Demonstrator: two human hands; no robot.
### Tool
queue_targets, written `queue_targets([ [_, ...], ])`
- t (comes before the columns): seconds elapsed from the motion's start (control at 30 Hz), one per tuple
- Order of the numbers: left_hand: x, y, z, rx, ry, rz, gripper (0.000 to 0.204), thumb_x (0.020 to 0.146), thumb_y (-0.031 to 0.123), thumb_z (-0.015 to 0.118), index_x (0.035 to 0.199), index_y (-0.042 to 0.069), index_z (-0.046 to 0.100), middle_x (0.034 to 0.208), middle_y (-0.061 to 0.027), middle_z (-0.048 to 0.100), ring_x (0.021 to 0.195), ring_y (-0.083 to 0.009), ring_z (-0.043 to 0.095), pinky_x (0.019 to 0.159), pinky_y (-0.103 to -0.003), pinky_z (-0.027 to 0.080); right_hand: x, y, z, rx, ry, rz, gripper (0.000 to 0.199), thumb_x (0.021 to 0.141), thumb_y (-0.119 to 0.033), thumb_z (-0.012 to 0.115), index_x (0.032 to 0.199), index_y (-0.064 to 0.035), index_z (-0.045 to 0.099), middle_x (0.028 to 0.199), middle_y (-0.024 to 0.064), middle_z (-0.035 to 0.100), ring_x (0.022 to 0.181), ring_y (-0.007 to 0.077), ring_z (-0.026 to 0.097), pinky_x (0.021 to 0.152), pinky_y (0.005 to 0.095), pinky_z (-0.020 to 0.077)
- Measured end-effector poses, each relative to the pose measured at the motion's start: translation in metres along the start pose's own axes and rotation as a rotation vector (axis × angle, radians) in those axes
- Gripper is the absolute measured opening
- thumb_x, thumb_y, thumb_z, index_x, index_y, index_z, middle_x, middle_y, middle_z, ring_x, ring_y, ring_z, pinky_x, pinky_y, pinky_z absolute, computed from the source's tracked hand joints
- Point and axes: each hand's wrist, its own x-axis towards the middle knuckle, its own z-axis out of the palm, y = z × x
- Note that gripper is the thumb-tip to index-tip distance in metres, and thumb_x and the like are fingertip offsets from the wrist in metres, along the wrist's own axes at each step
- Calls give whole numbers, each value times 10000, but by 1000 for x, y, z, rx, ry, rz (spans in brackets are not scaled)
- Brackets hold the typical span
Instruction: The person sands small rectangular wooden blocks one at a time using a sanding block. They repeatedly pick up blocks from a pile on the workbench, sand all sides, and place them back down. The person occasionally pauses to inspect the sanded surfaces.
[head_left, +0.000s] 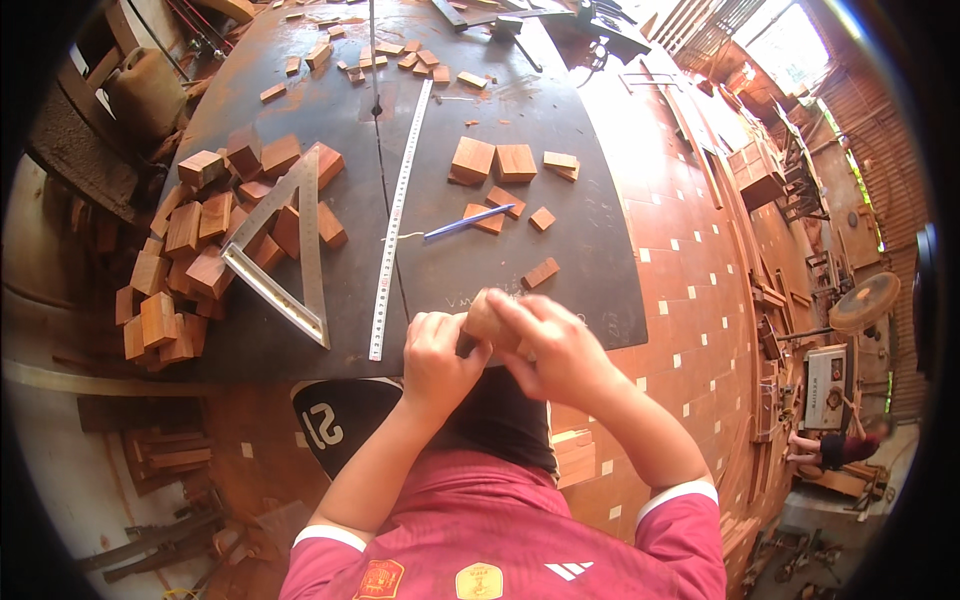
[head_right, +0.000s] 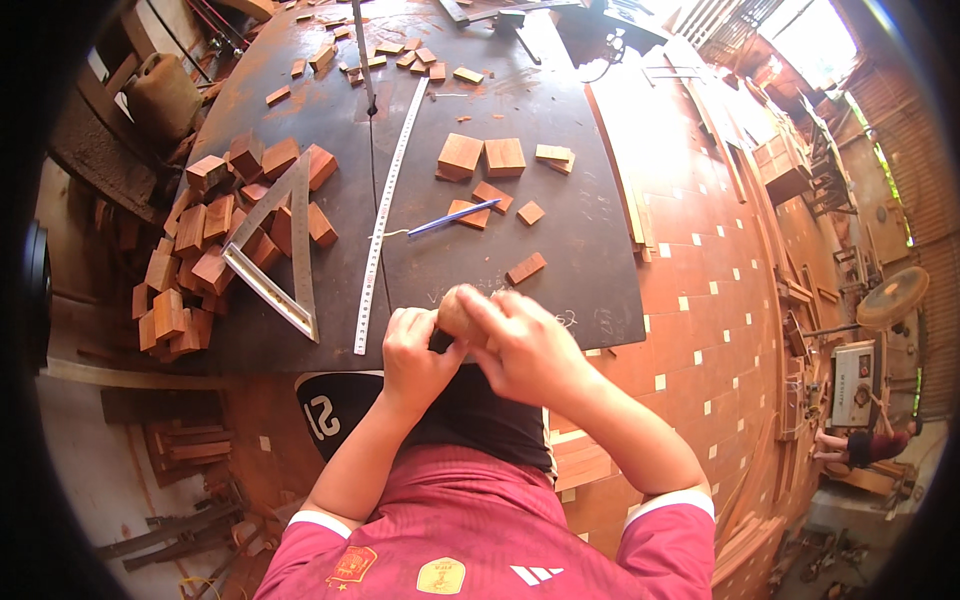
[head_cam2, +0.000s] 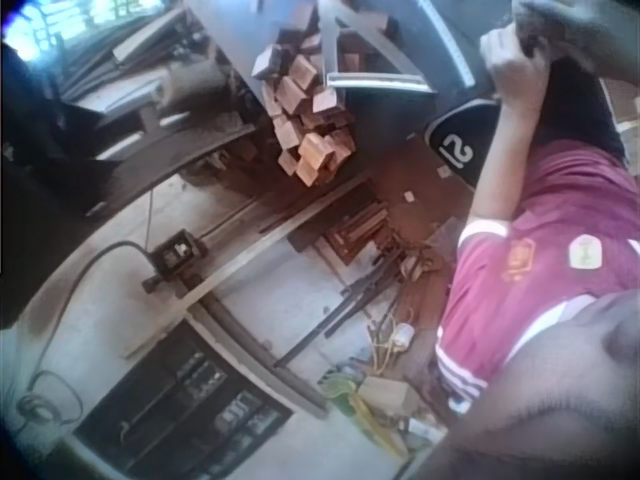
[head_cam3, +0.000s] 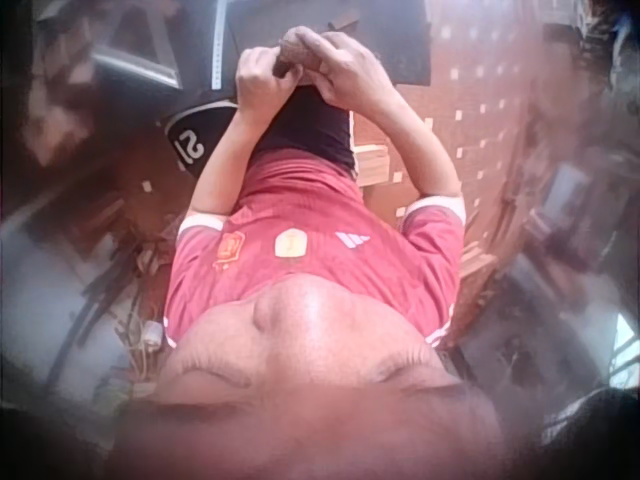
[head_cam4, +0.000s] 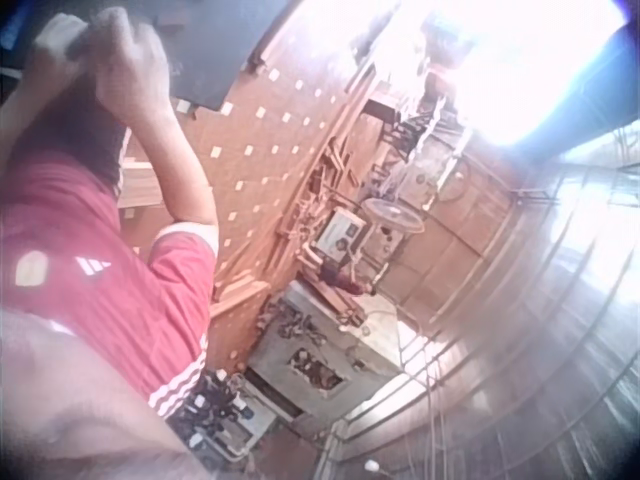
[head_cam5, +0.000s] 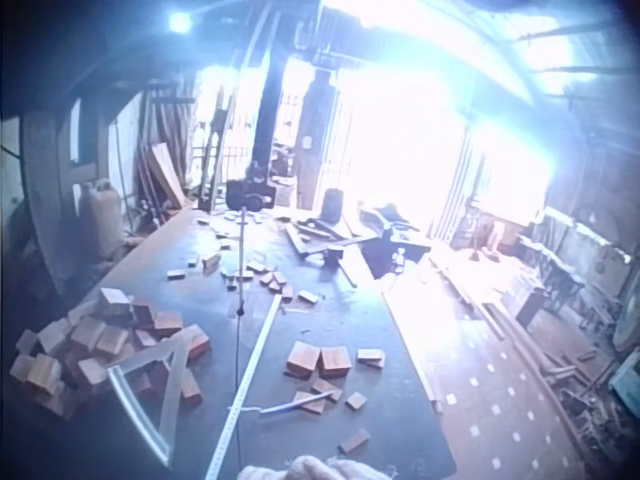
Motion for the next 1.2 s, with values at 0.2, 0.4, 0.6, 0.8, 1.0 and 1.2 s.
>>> queue_targets([
  [0.2,-1,-3,2,-3,18,28,306,722,97,877,974,22,719,889,-122,692,847,-353,659,772,-451,554,-1,-2,2,-44,-28,-53,716,833,-79,804,1493,-44,530,1041,218,658,950,410,685,844,484,583],
  [0.4,-2,-4,4,-8,43,14,306,718,93,876,969,23,716,881,-119,685,848,-354,657,782,-452,557,14,18,-9,-64,-85,128,698,845,-114,801,1480,-23,525,1072,235,662,983,416,698,847,482,594],
  [0.6,-5,-5,6,-29,21,4,328,724,107,859,1023,46,736,903,-105,686,871,-342,649,815,-462,540,3,2,-6,-22,-79,-1,728,838,-114,819,1496,-33,520,1082,253,663,987,430,699,874,473,595],
  [0.8,-5,-7,5,-30,21,9,316,727,109,854,1011,43,734,902,-108,688,868,-344,651,815,-461,538,-2,-7,-2,-21,-87,-21,707,846,-115,812,1483,-21,520,1024,230,663,950,423,701,841,470,596],
  [1.0,-4,-5,6,-20,45,10,305,709,91,873,971,38,728,883,-108,689,856,-345,656,787,-452,550,9,15,-6,-57,-61,103,748,824,-96,822,1501,-16,513,1064,241,670,951,426,706,847,472,603],
  [1.2,-3,-3,5,-20,31,3,278,714,99,878,941,34,731,880,-115,690,857,-349,660,778,-444,556,-4,0,-5,-22,-79,50,771,806,-81,843,1509,-28,531,1121,244,676,987,428,712,861,463,608],
])
